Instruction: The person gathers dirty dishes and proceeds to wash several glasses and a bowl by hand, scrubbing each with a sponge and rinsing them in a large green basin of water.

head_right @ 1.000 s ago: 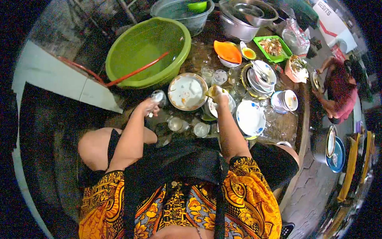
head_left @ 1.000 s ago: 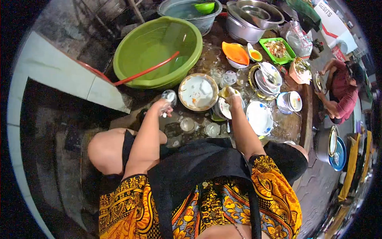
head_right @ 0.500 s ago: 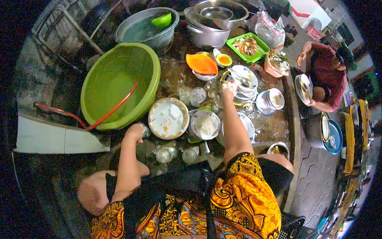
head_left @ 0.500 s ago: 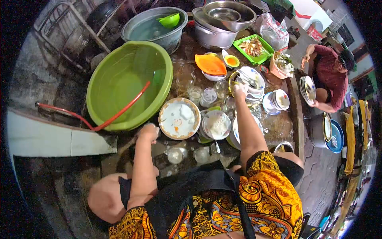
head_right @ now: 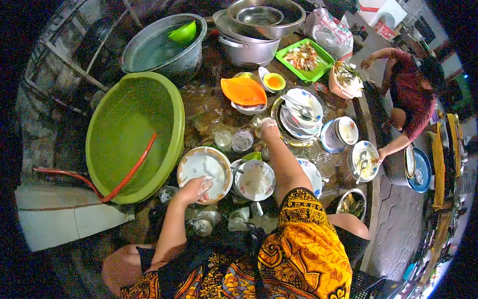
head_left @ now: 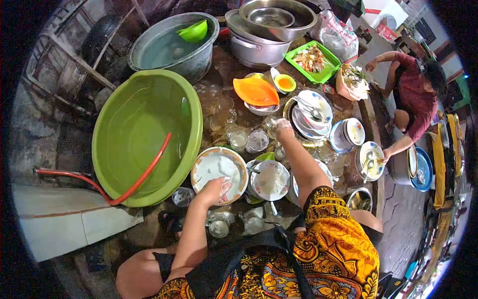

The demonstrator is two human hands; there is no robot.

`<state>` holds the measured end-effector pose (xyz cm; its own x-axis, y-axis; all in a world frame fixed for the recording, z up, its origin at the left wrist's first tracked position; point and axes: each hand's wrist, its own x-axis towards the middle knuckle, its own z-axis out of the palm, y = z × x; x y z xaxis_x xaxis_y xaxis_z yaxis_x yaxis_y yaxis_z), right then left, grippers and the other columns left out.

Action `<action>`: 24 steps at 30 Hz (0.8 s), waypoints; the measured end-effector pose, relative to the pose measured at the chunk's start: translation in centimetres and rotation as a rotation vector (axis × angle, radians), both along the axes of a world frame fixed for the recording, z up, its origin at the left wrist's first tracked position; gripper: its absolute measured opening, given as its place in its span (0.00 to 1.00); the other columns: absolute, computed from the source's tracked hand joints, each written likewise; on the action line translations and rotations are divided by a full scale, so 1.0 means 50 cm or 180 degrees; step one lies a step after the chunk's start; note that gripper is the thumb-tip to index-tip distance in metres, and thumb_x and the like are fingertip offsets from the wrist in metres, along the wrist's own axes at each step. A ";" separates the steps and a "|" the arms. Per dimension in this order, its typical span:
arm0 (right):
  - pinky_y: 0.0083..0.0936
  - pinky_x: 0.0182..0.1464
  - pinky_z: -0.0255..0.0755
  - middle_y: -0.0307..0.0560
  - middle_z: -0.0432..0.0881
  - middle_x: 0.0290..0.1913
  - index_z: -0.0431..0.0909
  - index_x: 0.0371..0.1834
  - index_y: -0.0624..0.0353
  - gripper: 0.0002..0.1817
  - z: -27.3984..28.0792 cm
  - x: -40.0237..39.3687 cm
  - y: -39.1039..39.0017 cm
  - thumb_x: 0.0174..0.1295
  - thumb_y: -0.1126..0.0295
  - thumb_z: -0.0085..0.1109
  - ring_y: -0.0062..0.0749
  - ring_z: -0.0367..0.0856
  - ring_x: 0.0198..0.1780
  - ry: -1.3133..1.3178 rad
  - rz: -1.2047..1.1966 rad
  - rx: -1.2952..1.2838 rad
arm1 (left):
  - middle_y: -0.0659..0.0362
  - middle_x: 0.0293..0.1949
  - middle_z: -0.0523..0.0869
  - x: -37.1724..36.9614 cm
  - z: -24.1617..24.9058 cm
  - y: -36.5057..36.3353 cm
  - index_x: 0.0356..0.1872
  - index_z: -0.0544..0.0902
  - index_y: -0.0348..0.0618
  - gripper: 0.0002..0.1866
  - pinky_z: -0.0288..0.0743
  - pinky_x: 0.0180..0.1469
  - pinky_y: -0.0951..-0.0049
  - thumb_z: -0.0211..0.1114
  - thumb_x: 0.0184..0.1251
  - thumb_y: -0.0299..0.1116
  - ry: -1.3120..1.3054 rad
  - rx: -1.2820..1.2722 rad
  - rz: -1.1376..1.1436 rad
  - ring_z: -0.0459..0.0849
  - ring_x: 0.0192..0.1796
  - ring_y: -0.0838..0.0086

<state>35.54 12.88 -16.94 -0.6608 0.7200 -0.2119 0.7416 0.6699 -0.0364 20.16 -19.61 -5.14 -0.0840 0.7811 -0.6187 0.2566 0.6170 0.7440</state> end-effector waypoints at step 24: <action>0.25 0.35 0.72 0.45 0.80 0.32 0.76 0.37 0.61 0.17 0.281 0.084 -0.016 0.44 0.64 0.62 0.29 0.78 0.31 0.2465 -0.1865 -0.1758 | 0.50 0.40 0.80 0.059 -0.045 0.050 0.59 0.62 0.36 0.28 0.73 0.40 0.74 0.56 0.63 0.42 -0.1060 0.0581 0.0345 0.79 0.41 0.74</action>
<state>39.73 12.06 -2.89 -0.3424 0.8978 -0.2772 0.5856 -0.0268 -0.8102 23.09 -17.10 -7.41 0.0097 0.8784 -0.4779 -0.0766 0.4772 0.8755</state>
